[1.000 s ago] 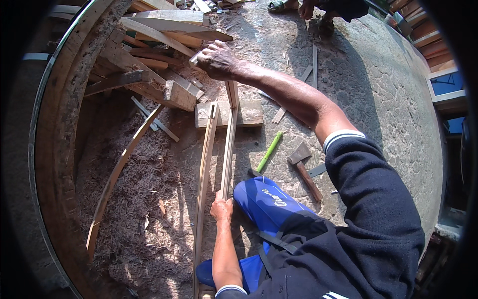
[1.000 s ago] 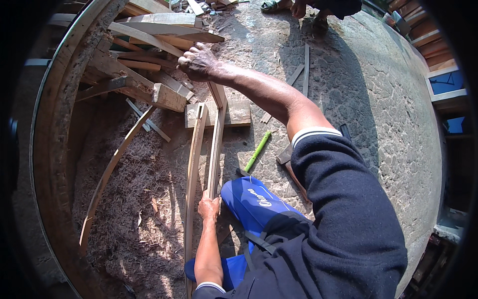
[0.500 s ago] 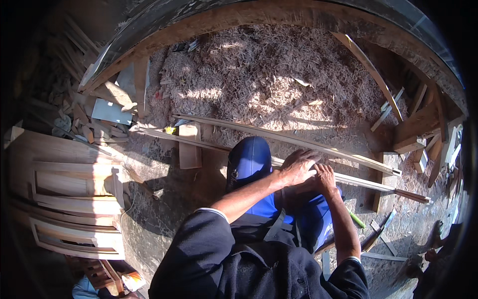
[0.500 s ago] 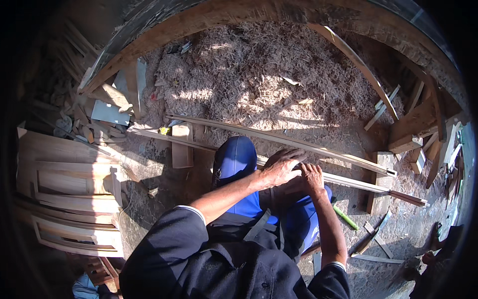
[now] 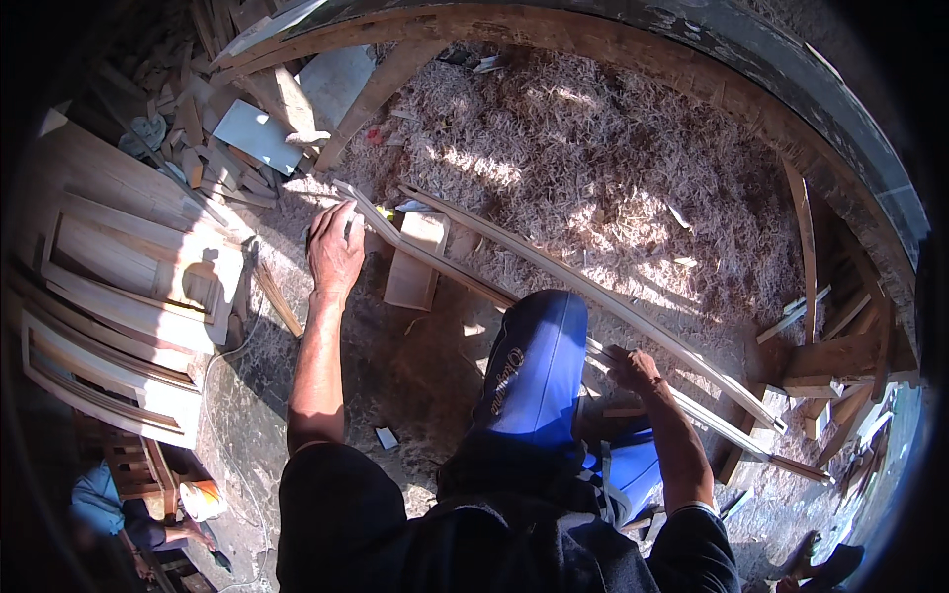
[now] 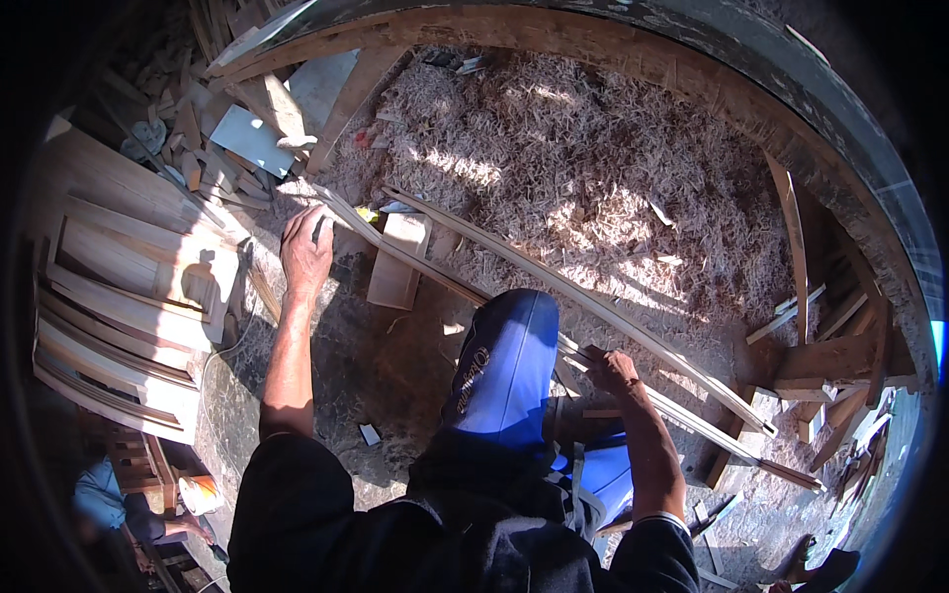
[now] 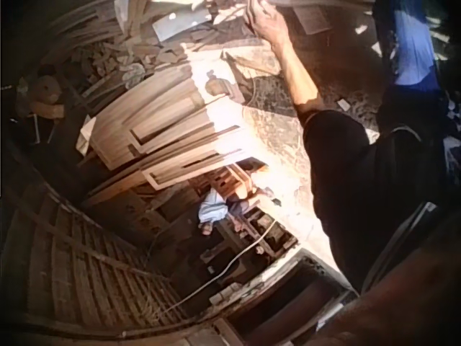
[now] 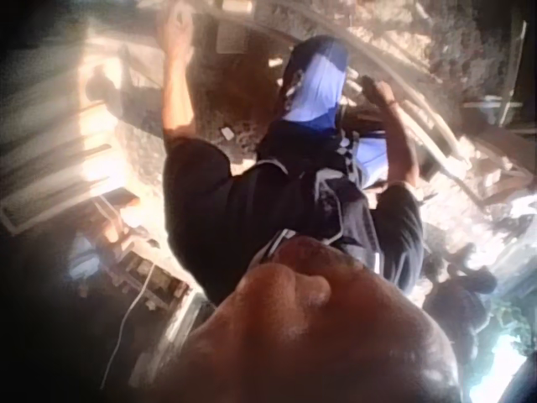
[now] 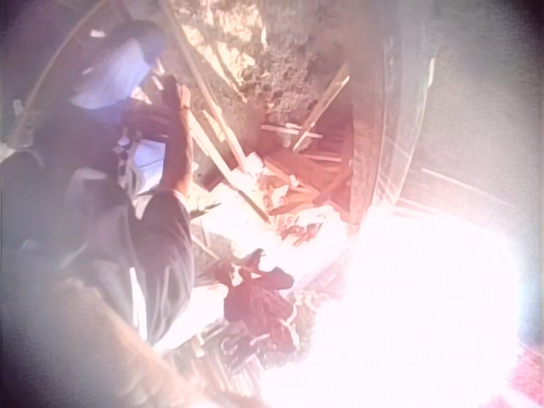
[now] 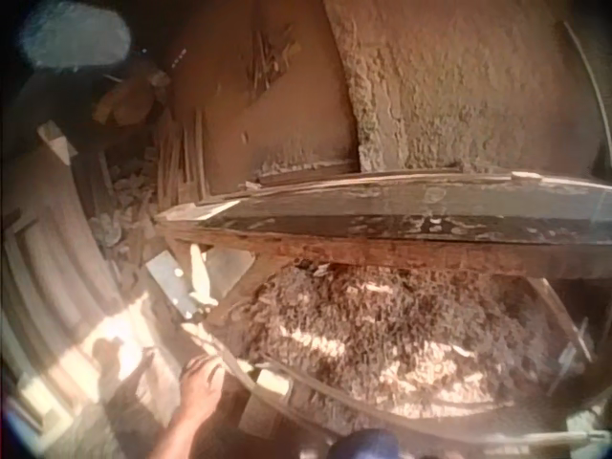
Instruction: The person assembles a curved wooden frame by fitting pieces together, marking with a pencil, and trimming with a hand saw and chisel. The person repeatedly checks fit and alignment while working on the ground.
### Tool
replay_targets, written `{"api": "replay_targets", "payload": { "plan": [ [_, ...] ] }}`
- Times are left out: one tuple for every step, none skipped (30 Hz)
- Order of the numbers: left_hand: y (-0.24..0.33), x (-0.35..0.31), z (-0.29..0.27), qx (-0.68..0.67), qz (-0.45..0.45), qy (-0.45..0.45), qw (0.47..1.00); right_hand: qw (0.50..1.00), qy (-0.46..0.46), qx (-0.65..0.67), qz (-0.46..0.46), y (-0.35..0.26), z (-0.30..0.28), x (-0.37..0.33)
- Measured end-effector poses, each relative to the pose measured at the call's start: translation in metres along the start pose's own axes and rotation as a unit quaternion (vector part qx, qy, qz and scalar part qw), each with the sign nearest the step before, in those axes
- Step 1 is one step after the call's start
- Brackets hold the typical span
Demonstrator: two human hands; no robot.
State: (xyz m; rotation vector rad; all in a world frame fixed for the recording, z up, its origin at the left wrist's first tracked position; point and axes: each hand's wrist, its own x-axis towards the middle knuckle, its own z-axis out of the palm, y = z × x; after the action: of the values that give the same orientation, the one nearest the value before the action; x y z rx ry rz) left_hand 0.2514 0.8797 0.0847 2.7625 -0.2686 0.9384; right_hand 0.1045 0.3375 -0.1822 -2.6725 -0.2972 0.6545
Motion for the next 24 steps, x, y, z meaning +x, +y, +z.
{"api": "replay_targets", "payload": {
  "plan": [
    [0.000, 0.014, -0.002, 0.029, 0.053, 0.016, 0.998, 1.000, 0.012, -0.001, -0.006, 0.001, 0.002, -0.002],
    [0.002, 0.028, -0.003, 0.061, 0.095, 0.017, 0.993, 1.000, 0.008, -0.004, -0.006, 0.001, 0.004, -0.004],
    [0.006, 0.043, -0.002, 0.079, 0.148, 0.010, 0.986, 1.000, 0.016, -0.004, -0.011, 0.002, 0.005, -0.005],
    [0.012, 0.057, 0.000, 0.091, 0.201, 0.006, 0.975, 0.999, 0.033, 0.004, -0.014, 0.001, 0.006, -0.004],
    [0.020, 0.070, 0.003, 0.077, 0.248, 0.011, 0.966, 1.000, 0.029, 0.001, -0.004, 0.001, 0.006, -0.004],
    [0.028, 0.081, 0.006, 0.067, 0.297, 0.009, 0.952, 1.000, 0.019, -0.010, 0.012, -0.001, 0.006, -0.004],
    [0.037, 0.092, 0.010, 0.063, 0.338, 0.020, 0.939, 1.000, 0.024, -0.002, 0.016, -0.002, 0.006, -0.005],
    [0.044, 0.100, 0.013, 0.053, 0.356, -0.004, 0.933, 0.999, 0.022, -0.003, 0.025, -0.003, 0.005, -0.005],
    [0.050, 0.107, 0.017, 0.053, 0.374, -0.053, 0.924, 0.999, 0.024, -0.001, 0.030, -0.005, 0.004, -0.006],
    [0.053, 0.112, 0.024, 0.053, 0.393, -0.103, 0.912, 0.999, 0.027, 0.004, 0.029, -0.007, 0.002, -0.006],
    [0.056, 0.116, 0.035, 0.005, 0.450, -0.011, 0.893, 0.999, 0.034, 0.011, 0.023, -0.009, 0.002, -0.008],
    [0.052, 0.116, 0.045, 0.001, 0.457, -0.019, 0.889, 0.999, 0.028, 0.015, 0.023, -0.010, -0.001, -0.007],
    [0.046, 0.115, 0.056, 0.003, 0.457, -0.034, 0.889, 0.999, 0.034, 0.019, 0.016, -0.011, -0.001, -0.008],
    [0.037, 0.114, 0.070, 0.010, 0.460, -0.053, 0.886, 0.999, 0.044, 0.015, 0.018, -0.012, -0.003, -0.008],
    [0.026, 0.113, 0.084, 0.027, 0.381, -0.103, 0.919, 0.999, 0.038, 0.011, 0.026, -0.011, -0.005, -0.007],
    [0.005, 0.117, 0.089, 0.118, 0.357, -0.160, 0.913, 0.999, 0.010, 0.021, 0.024, -0.011, -0.005, -0.007],
    [-0.018, 0.111, 0.085, 0.156, 0.353, -0.147, 0.911, 1.000, -0.005, 0.016, 0.021, -0.009, -0.006, -0.006],
    [-0.025, 0.116, 0.095, 0.200, 0.325, -0.164, 0.910, 0.999, 0.040, 0.015, 0.018, -0.009, -0.005, -0.005],
    [-0.033, 0.122, 0.098, 0.199, 0.347, -0.126, 0.908, 0.998, 0.053, 0.018, 0.009, -0.005, -0.007, -0.002],
    [-0.033, 0.124, 0.100, 0.206, 0.348, -0.150, 0.902, 0.999, 0.021, 0.029, 0.012, -0.007, -0.002, -0.005],
    [-0.028, 0.127, 0.100, 0.196, 0.345, -0.189, 0.898, 1.000, 0.000, 0.023, 0.008, -0.005, -0.004, -0.004],
    [-0.019, 0.127, 0.099, 0.163, 0.350, -0.147, 0.911, 0.999, 0.033, 0.027, 0.008, -0.006, 0.000, -0.005],
    [-0.007, 0.127, 0.100, 0.103, 0.359, -0.127, 0.919, 0.999, 0.039, 0.028, 0.007, -0.006, 0.000, -0.006],
    [0.006, 0.124, 0.103, 0.041, 0.352, -0.073, 0.932, 0.999, 0.033, 0.018, 0.009, -0.006, 0.002, -0.006]
  ]
}}
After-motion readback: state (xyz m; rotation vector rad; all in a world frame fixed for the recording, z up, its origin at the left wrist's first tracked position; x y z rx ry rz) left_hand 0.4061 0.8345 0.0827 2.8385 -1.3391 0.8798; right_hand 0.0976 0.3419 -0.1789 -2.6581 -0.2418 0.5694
